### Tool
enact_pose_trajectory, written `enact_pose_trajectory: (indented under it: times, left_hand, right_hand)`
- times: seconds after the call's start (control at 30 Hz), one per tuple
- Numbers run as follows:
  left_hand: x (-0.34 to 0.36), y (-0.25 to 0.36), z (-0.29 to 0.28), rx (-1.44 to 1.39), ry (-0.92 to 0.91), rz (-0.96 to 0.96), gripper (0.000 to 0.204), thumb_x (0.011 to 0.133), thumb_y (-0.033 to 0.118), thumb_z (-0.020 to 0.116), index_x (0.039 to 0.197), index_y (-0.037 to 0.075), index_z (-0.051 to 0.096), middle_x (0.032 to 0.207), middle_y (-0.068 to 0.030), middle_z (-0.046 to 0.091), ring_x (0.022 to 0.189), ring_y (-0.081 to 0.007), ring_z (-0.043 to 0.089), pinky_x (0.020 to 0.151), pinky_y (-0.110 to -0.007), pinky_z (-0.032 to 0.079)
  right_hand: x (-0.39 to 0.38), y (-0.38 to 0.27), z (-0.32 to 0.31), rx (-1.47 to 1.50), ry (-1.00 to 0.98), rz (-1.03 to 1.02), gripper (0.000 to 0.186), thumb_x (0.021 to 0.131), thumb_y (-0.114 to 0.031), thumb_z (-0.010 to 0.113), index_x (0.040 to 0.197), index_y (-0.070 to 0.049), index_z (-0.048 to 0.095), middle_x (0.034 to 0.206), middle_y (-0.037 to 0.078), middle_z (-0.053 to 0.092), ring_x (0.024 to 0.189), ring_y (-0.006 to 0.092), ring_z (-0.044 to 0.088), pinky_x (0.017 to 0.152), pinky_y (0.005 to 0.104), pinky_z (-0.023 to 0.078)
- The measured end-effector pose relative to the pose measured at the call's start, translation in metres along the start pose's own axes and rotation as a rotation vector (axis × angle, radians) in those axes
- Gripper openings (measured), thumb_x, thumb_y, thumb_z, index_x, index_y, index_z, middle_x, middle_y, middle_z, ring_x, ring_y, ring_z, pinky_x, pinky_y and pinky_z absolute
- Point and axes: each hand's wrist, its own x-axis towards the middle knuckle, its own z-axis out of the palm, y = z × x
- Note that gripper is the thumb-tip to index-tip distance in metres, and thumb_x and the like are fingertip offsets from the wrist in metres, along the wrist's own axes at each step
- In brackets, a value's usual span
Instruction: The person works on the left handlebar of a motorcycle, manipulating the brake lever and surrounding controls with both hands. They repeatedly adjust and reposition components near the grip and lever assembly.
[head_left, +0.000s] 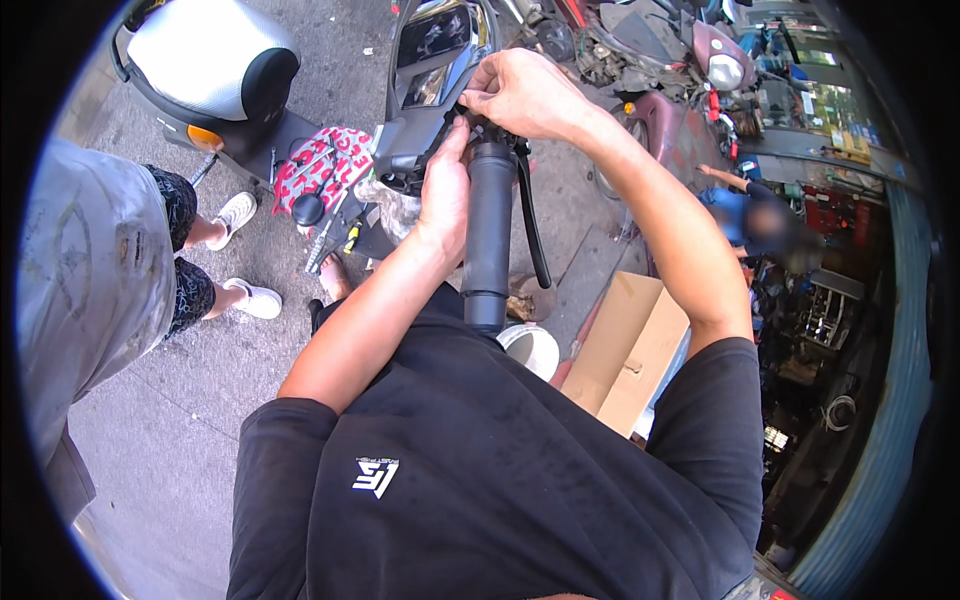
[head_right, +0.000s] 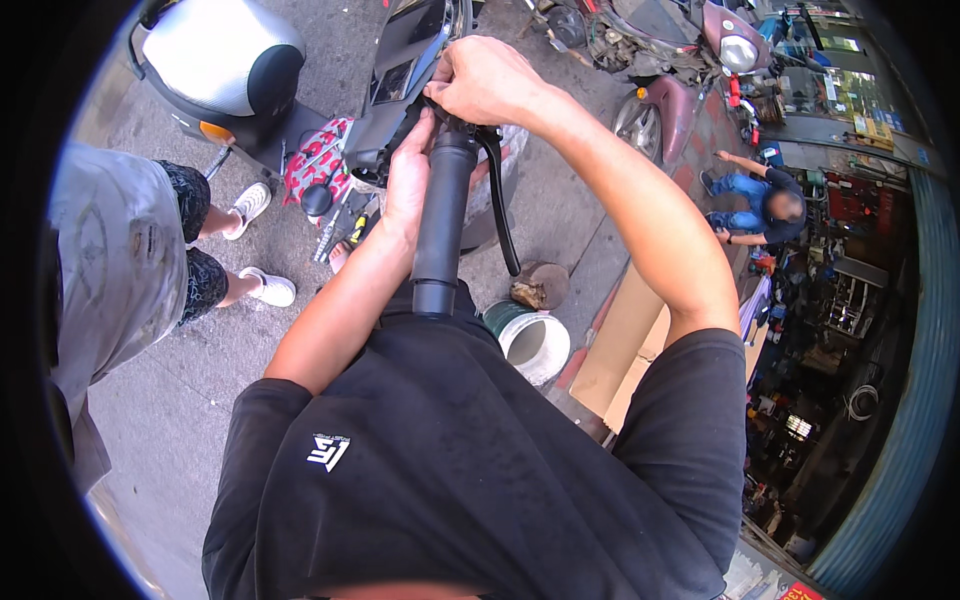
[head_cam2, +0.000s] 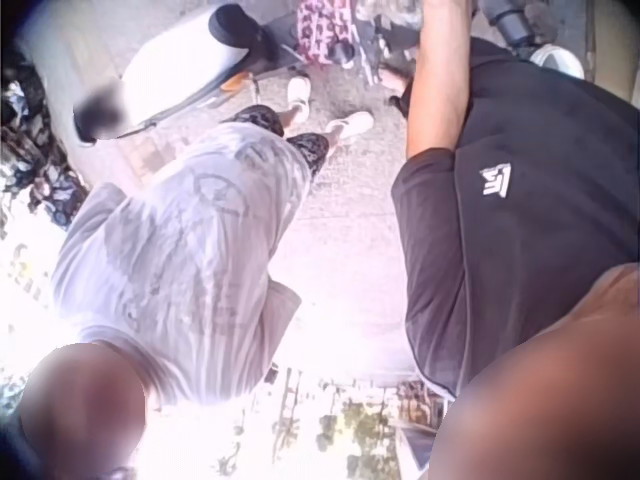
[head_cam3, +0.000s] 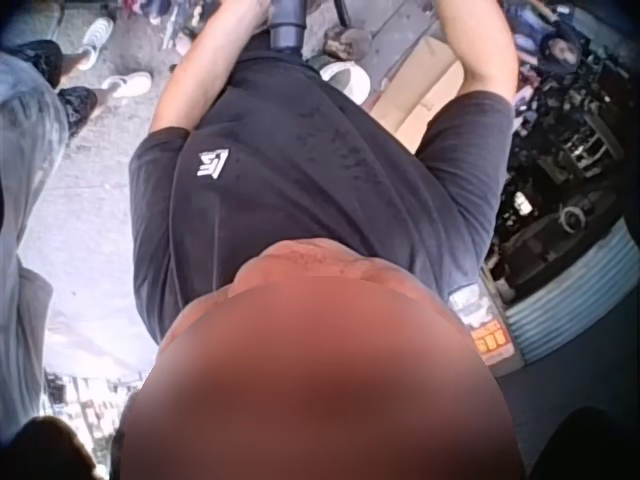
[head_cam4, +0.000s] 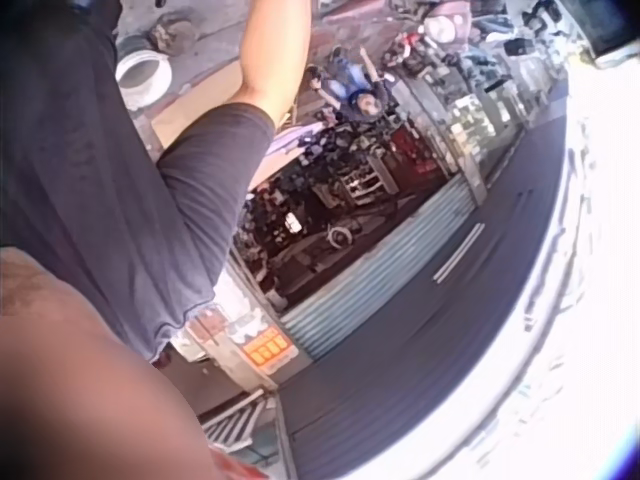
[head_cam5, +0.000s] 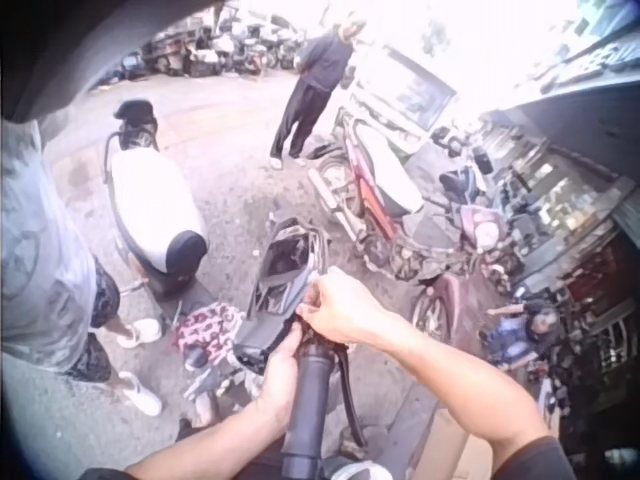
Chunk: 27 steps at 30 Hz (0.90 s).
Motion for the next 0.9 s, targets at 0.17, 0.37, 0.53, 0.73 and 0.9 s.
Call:
enact_pose_trajectory:
  times: [0.17,0.37,0.53,0.73,0.9]
  left_hand:
    - [0.015,0.008,-0.009,-0.02,0.029,-0.119,0.041,0.106,0.041,0.042,0.126,0.006,0.05,0.106,-0.013,0.065,0.086,-0.0266,0.069,0.079,-0.049,0.061]
    - [0.032,0.019,-0.003,0.01,-0.003,-0.237,0.047,0.1,0.042,0.056,0.121,0.0,0.054,0.103,-0.0193,0.066,0.087,-0.0353,0.07,0.079,-0.051,0.061]
    - [0.042,0.021,-0.007,-0.009,-0.04,-0.274,0.045,0.098,0.038,0.059,0.116,-0.003,0.056,0.095,-0.0207,0.067,0.083,-0.0354,0.07,0.078,-0.049,0.062]
    - [0.045,0.021,-0.013,-0.062,-0.063,-0.294,0.044,0.1,0.035,0.057,0.122,-0.004,0.053,0.104,-0.0237,0.066,0.092,-0.0382,0.069,0.085,-0.052,0.06]
    - [0.043,0.022,-0.01,-0.079,-0.094,-0.292,0.042,0.101,0.032,0.057,0.123,-0.004,0.051,0.106,-0.0248,0.065,0.096,-0.0421,0.068,0.086,-0.056,0.059]
  right_hand:
    - [-0.011,0.0,-0.007,0.135,0.144,0.13,0.03,0.086,-0.026,0.074,0.092,0.004,0.072,0.078,0.011,0.072,0.073,0.0136,0.067,0.07,0.0309,0.053]
    - [-0.054,0.011,-0.052,0.48,0.111,0.159,0.026,0.092,-0.019,0.068,0.111,-0.003,0.073,0.082,0.005,0.071,0.069,0.008,0.061,0.065,0.0243,0.05]
    - [-0.084,0.026,-0.061,0.996,0.138,0.219,0.032,0.096,-0.016,0.067,0.122,0.001,0.068,0.091,0.001,0.07,0.071,0.0037,0.06,0.067,0.0189,0.051]
    - [-0.1,0.024,-0.057,0.944,0.198,0.095,0.031,0.096,-0.002,0.061,0.126,0.007,0.063,0.109,0.015,0.072,0.1,0.0201,0.071,0.088,0.0291,0.058]
    - [-0.089,0.037,-0.04,0.813,0.312,0.134,0.028,0.095,-0.003,0.065,0.12,0.007,0.065,0.107,0.015,0.073,0.097,0.0177,0.071,0.089,0.028,0.057]
